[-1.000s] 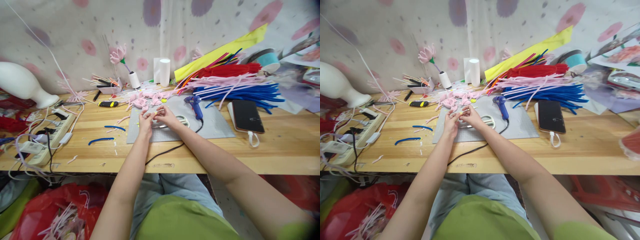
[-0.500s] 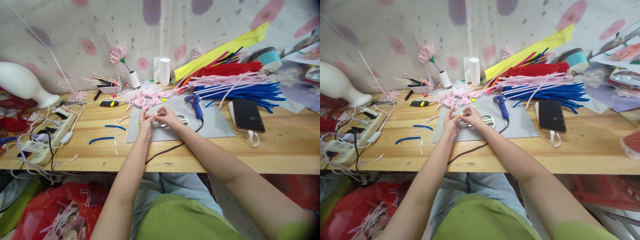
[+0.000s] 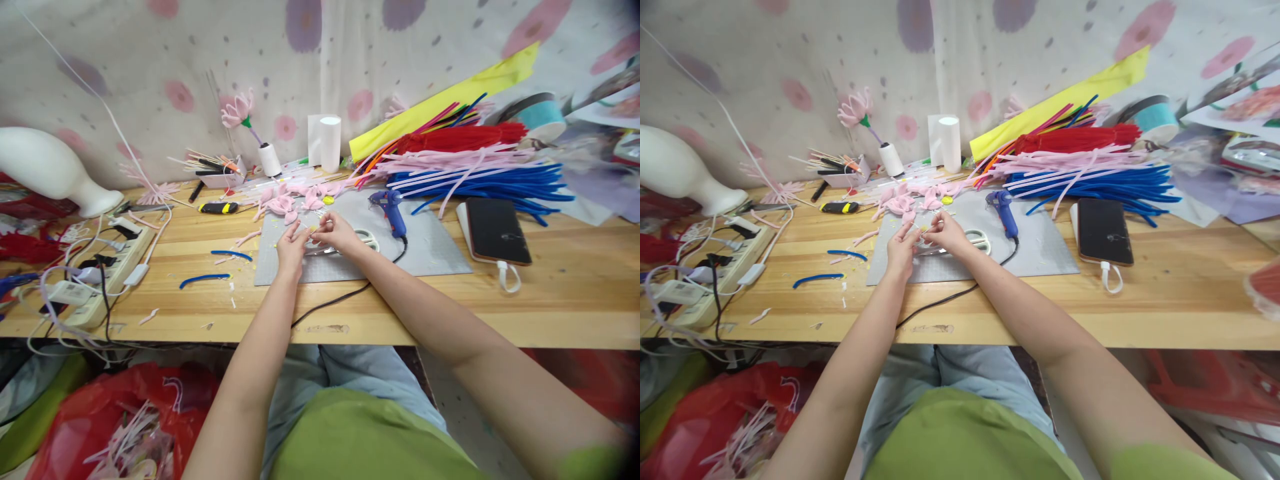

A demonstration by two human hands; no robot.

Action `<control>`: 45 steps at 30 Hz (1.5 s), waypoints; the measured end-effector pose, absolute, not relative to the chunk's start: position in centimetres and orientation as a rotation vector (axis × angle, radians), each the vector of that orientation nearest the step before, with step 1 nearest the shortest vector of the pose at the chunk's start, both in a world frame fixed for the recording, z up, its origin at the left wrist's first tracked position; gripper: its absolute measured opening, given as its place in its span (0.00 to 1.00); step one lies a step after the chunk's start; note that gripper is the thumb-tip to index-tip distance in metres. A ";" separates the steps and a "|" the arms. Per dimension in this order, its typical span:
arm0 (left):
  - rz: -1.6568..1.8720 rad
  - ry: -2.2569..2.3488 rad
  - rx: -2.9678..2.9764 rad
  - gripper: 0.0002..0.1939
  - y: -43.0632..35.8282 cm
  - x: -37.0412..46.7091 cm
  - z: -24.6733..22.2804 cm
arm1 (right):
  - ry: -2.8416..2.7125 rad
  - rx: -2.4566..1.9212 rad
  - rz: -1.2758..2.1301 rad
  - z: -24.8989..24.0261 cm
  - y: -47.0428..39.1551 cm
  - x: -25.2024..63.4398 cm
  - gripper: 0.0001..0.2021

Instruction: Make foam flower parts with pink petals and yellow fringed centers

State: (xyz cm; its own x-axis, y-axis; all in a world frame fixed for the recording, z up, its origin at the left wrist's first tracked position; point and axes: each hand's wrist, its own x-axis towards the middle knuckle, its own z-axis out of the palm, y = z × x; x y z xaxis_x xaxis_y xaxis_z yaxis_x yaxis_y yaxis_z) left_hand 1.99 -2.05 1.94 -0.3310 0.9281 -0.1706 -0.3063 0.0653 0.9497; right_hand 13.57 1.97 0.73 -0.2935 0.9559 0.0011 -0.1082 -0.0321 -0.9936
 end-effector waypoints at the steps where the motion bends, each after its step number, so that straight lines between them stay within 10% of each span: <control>1: 1.498 1.304 0.705 0.28 -2.1 2.0 2.0 | -1.351 -0.989 1.467 0.9 2.0 13.7 0.23; 12: 1.541 1.392 0.758 0.23 -2.1 2.2 2.0 | -1.450 -0.981 1.076 0.5 2.4 13.8 0.15; 45: 1.567 1.448 0.663 0.26 -1.6 2.2 2.1 | -1.268 -0.925 1.405 0.4 2.3 13.4 0.18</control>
